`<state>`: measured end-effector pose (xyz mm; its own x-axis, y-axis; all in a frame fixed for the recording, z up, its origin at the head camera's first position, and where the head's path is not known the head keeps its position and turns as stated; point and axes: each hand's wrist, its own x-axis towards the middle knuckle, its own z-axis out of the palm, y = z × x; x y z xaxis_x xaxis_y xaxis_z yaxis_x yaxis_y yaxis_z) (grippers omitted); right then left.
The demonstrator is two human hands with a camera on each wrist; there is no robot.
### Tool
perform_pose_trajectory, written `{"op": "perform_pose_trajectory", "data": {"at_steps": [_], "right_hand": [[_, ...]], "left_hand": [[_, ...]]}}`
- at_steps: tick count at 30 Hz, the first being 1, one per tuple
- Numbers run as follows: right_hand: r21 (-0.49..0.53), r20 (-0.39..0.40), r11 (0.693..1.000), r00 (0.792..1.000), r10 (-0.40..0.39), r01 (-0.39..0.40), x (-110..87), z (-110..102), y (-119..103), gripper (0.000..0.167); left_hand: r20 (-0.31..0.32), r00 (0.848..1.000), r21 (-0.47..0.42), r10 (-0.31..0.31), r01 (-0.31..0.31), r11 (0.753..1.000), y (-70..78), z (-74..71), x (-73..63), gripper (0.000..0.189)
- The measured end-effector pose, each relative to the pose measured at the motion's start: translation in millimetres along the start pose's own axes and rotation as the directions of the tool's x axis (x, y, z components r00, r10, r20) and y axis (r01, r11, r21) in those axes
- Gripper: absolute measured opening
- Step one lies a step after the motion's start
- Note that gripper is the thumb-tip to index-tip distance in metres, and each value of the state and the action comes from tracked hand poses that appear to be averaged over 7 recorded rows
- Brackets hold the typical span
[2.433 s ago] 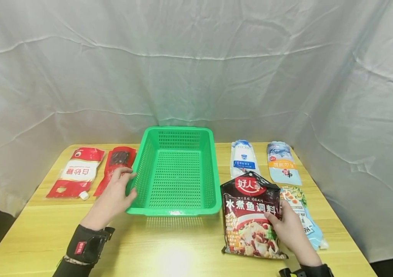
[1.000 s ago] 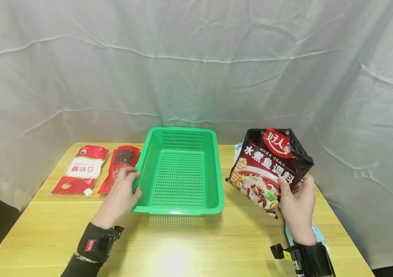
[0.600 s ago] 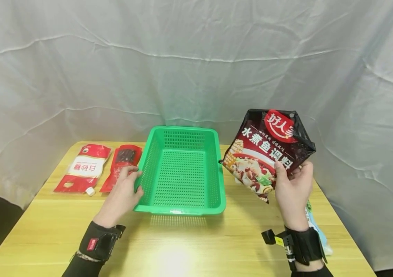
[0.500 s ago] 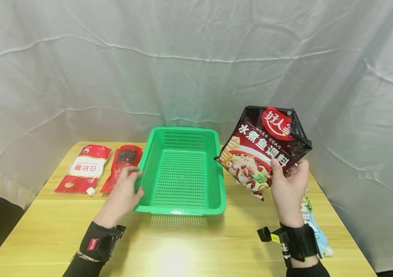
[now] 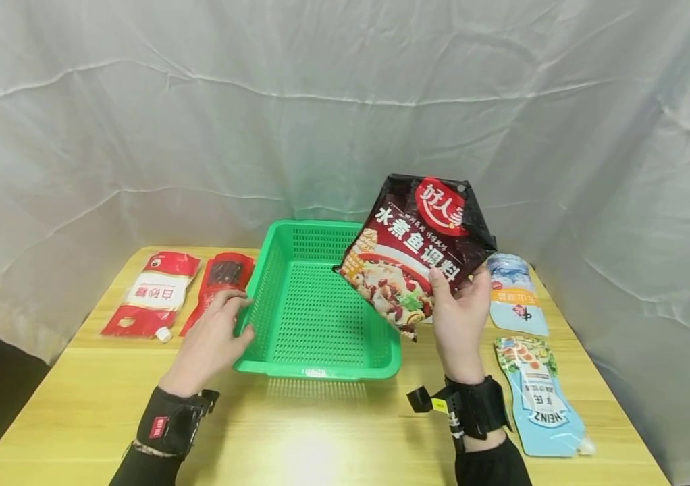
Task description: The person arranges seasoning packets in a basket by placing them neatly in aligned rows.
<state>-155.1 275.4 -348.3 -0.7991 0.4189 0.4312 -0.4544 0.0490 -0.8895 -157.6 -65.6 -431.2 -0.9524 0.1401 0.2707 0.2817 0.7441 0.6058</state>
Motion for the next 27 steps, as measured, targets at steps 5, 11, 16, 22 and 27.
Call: {"op": "perform_pose_trajectory", "data": {"at_steps": [5, 11, 16, 22, 27], "right_hand": [[0.051, 0.041, 0.999, 0.999, -0.011, 0.009, -4.2, 15, 4, 0.051], [0.056, 0.074, 0.998, 0.997, 0.022, -0.027, -13.6, 29, 5, 0.044], [0.033, 0.132, 0.999, 0.991, 0.023, -0.028, -19.0, 36, 8, 0.044], [-0.009, 0.204, 1.0, 0.979, 0.021, -0.02, -23.8, 42, 9, 0.045], [-0.041, 0.262, 0.999, 0.964, 0.043, -0.033, -27.9, 45, 8, 0.048]], "left_hand": [[-0.012, 1.0, 0.013, 0.02, -0.02, 1.0, -0.5, -1.7, 3.9, 0.042], [-0.064, 0.998, -0.024, 0.02, -0.022, 0.999, 8.3, -5.5, 9.8, 0.049], [-0.129, 0.991, -0.119, 0.034, -0.05, 0.992, 23.0, -11.3, 16.3, 0.058], [-0.095, 0.994, -0.241, 0.05, -0.072, 0.968, 40.4, -14.0, 21.4, 0.07], [-0.016, 0.999, -0.292, 0.036, -0.04, 0.956, 50.8, -10.5, 24.2, 0.08]]}}
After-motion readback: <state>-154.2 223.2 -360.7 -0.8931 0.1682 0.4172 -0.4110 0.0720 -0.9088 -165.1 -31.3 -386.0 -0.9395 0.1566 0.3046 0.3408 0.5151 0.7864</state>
